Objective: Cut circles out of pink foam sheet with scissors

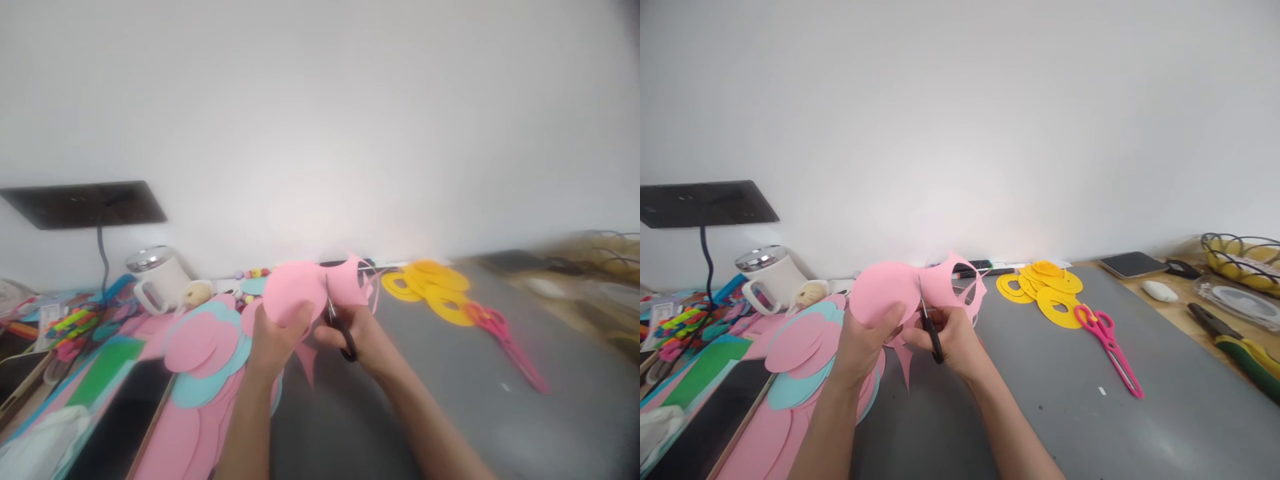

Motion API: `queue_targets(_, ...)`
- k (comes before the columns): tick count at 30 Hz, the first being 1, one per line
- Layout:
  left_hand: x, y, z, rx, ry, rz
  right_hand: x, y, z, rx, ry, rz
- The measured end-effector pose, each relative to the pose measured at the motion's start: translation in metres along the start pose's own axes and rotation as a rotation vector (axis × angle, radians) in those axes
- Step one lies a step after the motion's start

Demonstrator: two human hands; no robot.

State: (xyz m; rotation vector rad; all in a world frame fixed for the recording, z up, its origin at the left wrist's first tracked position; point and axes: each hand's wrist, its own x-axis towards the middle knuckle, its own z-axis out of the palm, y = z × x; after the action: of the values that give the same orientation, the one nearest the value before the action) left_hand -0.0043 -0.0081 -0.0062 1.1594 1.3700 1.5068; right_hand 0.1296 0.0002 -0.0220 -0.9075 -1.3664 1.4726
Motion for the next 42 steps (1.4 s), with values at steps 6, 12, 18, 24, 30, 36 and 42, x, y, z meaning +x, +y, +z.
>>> queue_targets(6,0.001,0.001,-0.002,-0.011,-0.059,0.027,-0.001,-0.004,-0.002,-0.002,-0.002,-0.028)
queue_targets(12,0.004,-0.006,-0.002,-0.008,-0.008,0.004,-0.002,-0.009,0.002,-0.017,-0.024,-0.057)
queue_targets(18,0.005,-0.008,-0.002,-0.019,0.037,-0.021,-0.002,-0.010,0.003,0.004,-0.009,-0.071)
queue_targets(24,0.004,-0.001,-0.002,-0.016,0.020,-0.030,-0.001,-0.005,0.000,0.015,0.022,-0.036)
queue_targets(30,0.003,0.003,-0.003,-0.130,-0.033,-0.034,-0.002,-0.001,-0.001,0.012,0.022,0.026)
queue_targets(36,0.004,0.000,-0.004,-0.120,0.019,-0.024,-0.003,-0.001,0.002,-0.012,0.053,-0.001)
queue_targets(42,0.004,0.002,-0.006,-0.033,0.052,-0.033,-0.002,0.001,-0.002,-0.017,0.028,-0.010)
